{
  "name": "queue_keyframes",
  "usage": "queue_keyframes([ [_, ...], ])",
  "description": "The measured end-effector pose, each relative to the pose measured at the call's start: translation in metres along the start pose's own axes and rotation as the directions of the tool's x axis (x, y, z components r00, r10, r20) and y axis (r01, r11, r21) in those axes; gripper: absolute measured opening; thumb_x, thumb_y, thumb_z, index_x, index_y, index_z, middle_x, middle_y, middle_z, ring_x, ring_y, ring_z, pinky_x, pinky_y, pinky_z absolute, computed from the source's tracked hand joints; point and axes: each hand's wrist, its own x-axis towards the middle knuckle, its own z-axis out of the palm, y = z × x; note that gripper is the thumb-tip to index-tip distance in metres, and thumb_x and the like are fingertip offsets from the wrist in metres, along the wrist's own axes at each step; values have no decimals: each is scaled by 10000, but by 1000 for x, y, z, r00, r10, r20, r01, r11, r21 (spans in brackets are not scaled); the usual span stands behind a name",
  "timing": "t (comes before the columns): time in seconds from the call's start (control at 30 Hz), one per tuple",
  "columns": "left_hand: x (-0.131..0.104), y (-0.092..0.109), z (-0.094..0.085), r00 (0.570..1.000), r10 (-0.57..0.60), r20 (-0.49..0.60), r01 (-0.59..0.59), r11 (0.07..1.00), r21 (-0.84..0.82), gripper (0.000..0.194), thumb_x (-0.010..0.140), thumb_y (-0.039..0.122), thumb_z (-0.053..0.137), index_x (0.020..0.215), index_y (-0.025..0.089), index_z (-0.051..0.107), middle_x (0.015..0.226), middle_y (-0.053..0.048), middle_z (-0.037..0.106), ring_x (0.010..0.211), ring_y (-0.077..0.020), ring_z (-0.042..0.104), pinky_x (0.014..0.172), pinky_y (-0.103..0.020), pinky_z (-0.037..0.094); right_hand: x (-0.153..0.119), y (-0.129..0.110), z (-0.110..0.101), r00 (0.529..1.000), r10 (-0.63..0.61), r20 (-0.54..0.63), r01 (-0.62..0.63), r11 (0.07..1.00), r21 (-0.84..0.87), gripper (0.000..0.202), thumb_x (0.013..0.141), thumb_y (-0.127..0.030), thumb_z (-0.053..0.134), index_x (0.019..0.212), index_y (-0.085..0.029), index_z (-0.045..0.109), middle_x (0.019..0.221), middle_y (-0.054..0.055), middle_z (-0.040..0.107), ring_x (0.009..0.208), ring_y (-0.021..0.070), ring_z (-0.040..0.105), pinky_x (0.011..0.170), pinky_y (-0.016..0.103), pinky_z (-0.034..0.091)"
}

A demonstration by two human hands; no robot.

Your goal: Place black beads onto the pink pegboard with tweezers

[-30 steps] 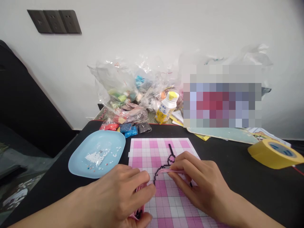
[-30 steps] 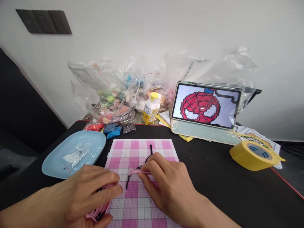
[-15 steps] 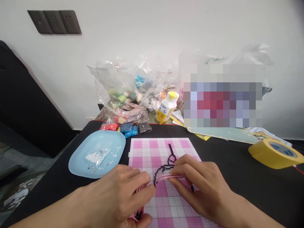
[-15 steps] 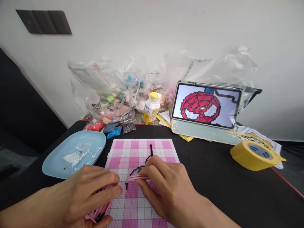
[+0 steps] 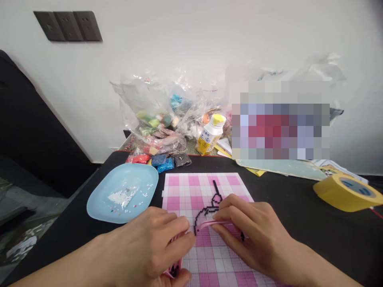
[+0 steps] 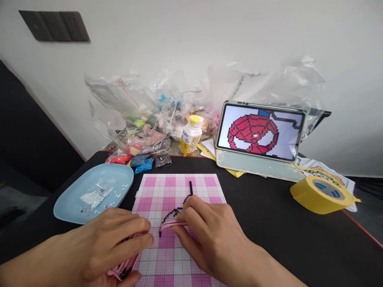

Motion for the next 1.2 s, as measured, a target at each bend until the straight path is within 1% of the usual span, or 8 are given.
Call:
queue_keyframes([
  [0.13, -1, -1, 0, 1000, -1, 22, 2, 998, -70, 125, 805, 181, 519, 863, 146, 624, 723, -43, 624, 582, -179, 590, 495, -290, 526, -2, 2, 0, 1000, 6, 13, -6, 1000, -5, 54, 956, -200, 529, 934, -172, 570, 787, 19, 595, 634, 120, 594, 501, 239, 416],
  [0.27, -2, -1, 0, 1000, 12, 25, -10, 997, -79, 137, 790, 181, 542, 860, 138, 652, 718, -48, 617, 563, -181, 574, 477, -299, 502, -2, 1, 1, 999, -19, 32, 20, 1000, -19, 80, 967, -221, 516, 935, -184, 580, 791, 12, 595, 624, 117, 596, 488, 245, 393],
  [0.43, -1, -1, 1, 998, 5, 55, 0, 996, -87, 169, 790, 173, 533, 843, 133, 688, 675, -31, 581, 522, -174, 523, 433, -302, 456, -2, -1, 1, 997, -51, 65, 55, 996, -70, 160, 985, -233, 474, 864, -191, 570, 742, -4, 571, 549, 114, 539, 451, 263, 339],
  [0.67, -2, -1, 1, 998, 10, 65, -5, 997, -78, 198, 816, 182, 519, 860, 131, 705, 679, -34, 582, 522, -179, 521, 423, -309, 447, -1, 0, 4, 995, -65, 70, 69, 996, -62, 162, 989, -229, 472, 879, -181, 580, 729, -8, 562, 559, 106, 517, 472, 246, 343],
  [0.9, -3, -1, 5, 997, 7, 73, -1, 997, -75, 182, 815, 190, 539, 905, 131, 686, 725, -45, 607, 567, -185, 569, 473, -309, 495, -1, 0, 5, 995, -74, 67, 78, 995, -66, 170, 992, -225, 466, 882, -173, 585, 724, -4, 572, 568, 101, 499, 479, 230, 347],
  [1.03, -2, -2, 6, 999, 17, 41, -14, 998, -69, 170, 813, 191, 534, 891, 140, 676, 705, -32, 589, 542, -177, 547, 454, -305, 478, 0, 0, 5, 995, -79, 53, 82, 995, -61, 163, 992, -219, 466, 897, -167, 588, 733, 2, 583, 584, 100, 508, 489, 222, 363],
  [1.2, -1, -2, 6, 999, 10, 52, -6, 998, -69, 178, 797, 177, 534, 889, 134, 680, 705, -35, 592, 542, -185, 553, 435, -311, 472, 0, 0, 5, 995, -84, 51, 87, 995, -52, 142, 984, -205, 478, 901, -164, 586, 739, 7, 586, 592, 106, 507, 490, 225, 371],
])
